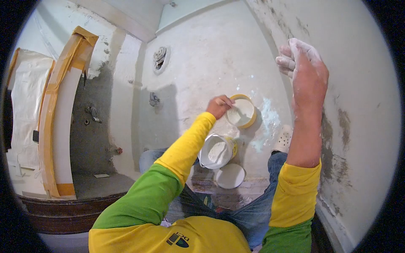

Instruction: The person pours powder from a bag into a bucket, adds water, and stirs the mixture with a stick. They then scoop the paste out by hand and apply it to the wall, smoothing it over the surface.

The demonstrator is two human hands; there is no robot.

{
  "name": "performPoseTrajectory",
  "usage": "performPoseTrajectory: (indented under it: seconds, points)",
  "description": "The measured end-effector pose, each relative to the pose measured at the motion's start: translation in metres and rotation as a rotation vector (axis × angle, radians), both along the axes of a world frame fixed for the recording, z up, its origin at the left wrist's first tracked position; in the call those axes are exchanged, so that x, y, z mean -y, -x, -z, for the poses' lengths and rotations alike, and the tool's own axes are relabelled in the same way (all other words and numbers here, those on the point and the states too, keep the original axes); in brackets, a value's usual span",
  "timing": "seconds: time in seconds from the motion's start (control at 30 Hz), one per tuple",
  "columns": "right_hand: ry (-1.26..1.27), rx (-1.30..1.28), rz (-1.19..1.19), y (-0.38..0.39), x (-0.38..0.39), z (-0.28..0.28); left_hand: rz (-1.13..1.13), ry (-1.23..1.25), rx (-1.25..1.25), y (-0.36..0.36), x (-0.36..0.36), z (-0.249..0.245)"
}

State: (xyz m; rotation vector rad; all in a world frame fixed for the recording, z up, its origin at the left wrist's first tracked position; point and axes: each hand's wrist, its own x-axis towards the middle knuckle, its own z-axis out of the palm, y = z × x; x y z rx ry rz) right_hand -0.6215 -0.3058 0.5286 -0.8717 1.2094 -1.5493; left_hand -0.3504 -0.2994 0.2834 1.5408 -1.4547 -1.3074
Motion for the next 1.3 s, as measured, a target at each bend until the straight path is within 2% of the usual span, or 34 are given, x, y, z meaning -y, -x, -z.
performPoseTrajectory:
  seconds: [0.03, 0.1, 0.17, 0.2, 0.23, 0.3, 0.37, 0.4, 0.43, 0.5, 0.57, 0.6, 0.63, 0.7, 0.73, 0.77, 0.83, 0.9, 0.93, 0.97, 1.03, 1.07, 1.1, 1.17, 1.23, 1.27, 1.3]
  points:
    - [0.003, 0.008, -0.001, 0.000, 0.000, 0.000, 0.102, 0.234, 0.020, 0.008, -0.012, 0.002]
    - [0.007, 0.026, 0.026, -0.002, 0.000, -0.004, 0.125, 0.240, 0.064, 0.009, -0.026, 0.006]
    - [0.000, 0.043, 0.061, 0.001, -0.001, -0.002, 0.122, 0.000, -0.388, -0.013, -0.029, 0.014]
    - [0.003, 0.044, 0.055, 0.002, 0.000, 0.000, -0.004, -0.162, -0.198, -0.018, -0.020, -0.011]
    - [0.006, 0.047, 0.044, 0.001, 0.000, 0.000, -0.074, -0.194, -0.022, -0.028, -0.006, -0.012]
    - [-0.005, 0.025, 0.027, 0.000, -0.002, -0.005, -0.127, -0.019, -0.113, -0.022, 0.002, 0.000]
    - [-0.014, 0.006, 0.016, 0.000, -0.004, -0.007, 0.029, 0.231, 0.008, 0.009, -0.012, -0.005]
    - [-0.016, 0.009, 0.019, -0.001, -0.005, -0.008, 0.132, 0.255, 0.064, 0.020, -0.020, -0.004]
    - [-0.017, 0.011, 0.024, 0.000, -0.004, -0.009, 0.162, 0.119, -0.116, 0.027, -0.030, -0.008]
    - [-0.016, 0.015, 0.027, 0.001, -0.003, -0.009, 0.231, -0.046, -0.202, 0.011, -0.022, 0.000]
    - [-0.008, 0.018, 0.022, 0.001, -0.003, -0.008, 0.064, -0.174, 0.003, -0.008, -0.001, -0.022]
    - [-0.005, 0.020, 0.026, 0.002, -0.002, -0.006, -0.032, -0.201, -0.011, -0.018, 0.009, -0.022]
    - [-0.004, 0.022, 0.030, 0.003, -0.002, -0.004, -0.028, -0.198, -0.013, -0.016, 0.011, -0.014]
    - [0.006, 0.036, 0.018, 0.002, -0.002, -0.003, 0.015, 0.173, 0.051, -0.002, 0.003, 0.006]
    - [0.015, 0.052, 0.003, 0.001, -0.002, -0.003, 0.153, 0.289, 0.044, 0.014, -0.013, -0.003]
    - [0.020, 0.047, 0.008, 0.000, -0.001, -0.004, 0.172, 0.159, 0.003, 0.024, -0.026, -0.010]
    - [0.030, 0.099, 0.042, -0.001, -0.001, -0.003, 0.151, -0.033, -0.362, 0.013, -0.027, -0.001]
    - [0.017, 0.081, 0.056, 0.000, -0.002, -0.004, 0.010, -0.197, -0.162, -0.021, -0.003, -0.007]
    - [0.002, 0.066, 0.060, 0.001, -0.002, -0.005, -0.149, -0.320, -0.122, -0.025, 0.009, -0.028]
    - [0.015, 0.061, 0.062, 0.001, -0.001, -0.006, -0.144, -0.307, -0.127, -0.019, 0.012, -0.031]
    - [0.000, 0.072, 0.048, 0.001, -0.001, -0.004, 0.048, 0.146, 0.358, -0.004, 0.005, -0.018]
    - [0.010, 0.069, 0.047, 0.000, -0.001, -0.003, 0.111, 0.191, -0.024, 0.003, -0.007, 0.002]
    - [0.003, 0.080, 0.051, 0.000, 0.000, -0.003, 0.175, 0.278, 0.054, 0.009, -0.017, 0.007]
    - [-0.004, 0.092, 0.064, 0.001, 0.000, -0.005, 0.209, 0.130, -0.003, 0.004, -0.022, -0.005]
    - [-0.016, 0.063, 0.052, 0.002, -0.003, -0.008, 0.125, -0.224, -0.092, -0.018, -0.001, -0.029]
    - [-0.017, 0.060, 0.053, 0.002, -0.003, -0.007, 0.083, -0.216, 0.144, -0.024, 0.012, -0.030]
    - [-0.012, 0.057, 0.053, 0.003, -0.003, -0.005, 0.082, -0.213, 0.141, -0.023, 0.015, -0.021]
